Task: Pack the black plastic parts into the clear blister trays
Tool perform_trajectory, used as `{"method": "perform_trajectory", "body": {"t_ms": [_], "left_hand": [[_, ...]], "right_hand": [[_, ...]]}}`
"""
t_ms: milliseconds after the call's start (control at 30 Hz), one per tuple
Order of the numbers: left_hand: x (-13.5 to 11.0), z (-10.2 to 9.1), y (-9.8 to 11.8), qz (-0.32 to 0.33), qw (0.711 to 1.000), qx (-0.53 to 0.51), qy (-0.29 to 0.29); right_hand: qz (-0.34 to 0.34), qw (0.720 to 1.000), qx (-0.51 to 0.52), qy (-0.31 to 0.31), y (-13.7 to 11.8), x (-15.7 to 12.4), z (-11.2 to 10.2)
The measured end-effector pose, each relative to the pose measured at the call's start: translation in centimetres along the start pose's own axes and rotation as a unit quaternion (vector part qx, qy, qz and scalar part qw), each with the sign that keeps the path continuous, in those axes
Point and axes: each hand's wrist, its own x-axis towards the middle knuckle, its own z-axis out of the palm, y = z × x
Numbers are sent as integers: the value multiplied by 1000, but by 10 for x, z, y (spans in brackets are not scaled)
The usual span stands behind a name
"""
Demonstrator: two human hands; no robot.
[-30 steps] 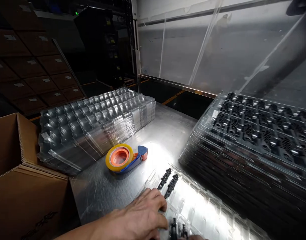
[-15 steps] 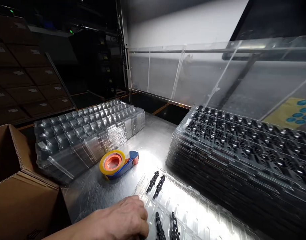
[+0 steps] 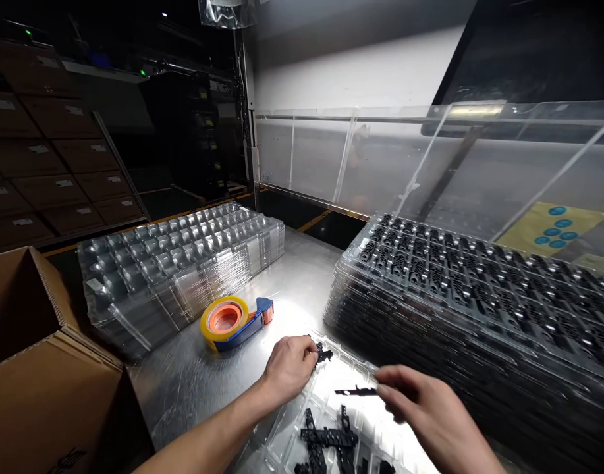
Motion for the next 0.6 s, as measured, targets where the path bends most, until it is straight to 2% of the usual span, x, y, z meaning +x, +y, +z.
{"method": "perform_trajectory", "body": {"t_ms": [67, 133, 233, 333, 433, 600], "left_hand": [[2, 14, 1, 12, 999, 38, 20], [0, 22, 3, 29, 996, 81, 29], [-6, 32, 5, 69, 989, 131, 13], [-11, 38, 9, 134, 971, 197, -19], [-12, 35, 11, 173, 952, 247, -46], [-8, 19, 12, 180, 960, 198, -79]], "right_hand": [[29, 999, -39, -3, -10, 36, 5], [30, 997, -77, 4, -18, 63, 18], [10, 992, -124, 21, -21, 84, 42], [-15, 988, -144, 47, -16, 86, 58], [-37, 987, -143, 62, -8, 77, 62], [-54, 983, -159, 70, -1, 63, 61]]}}
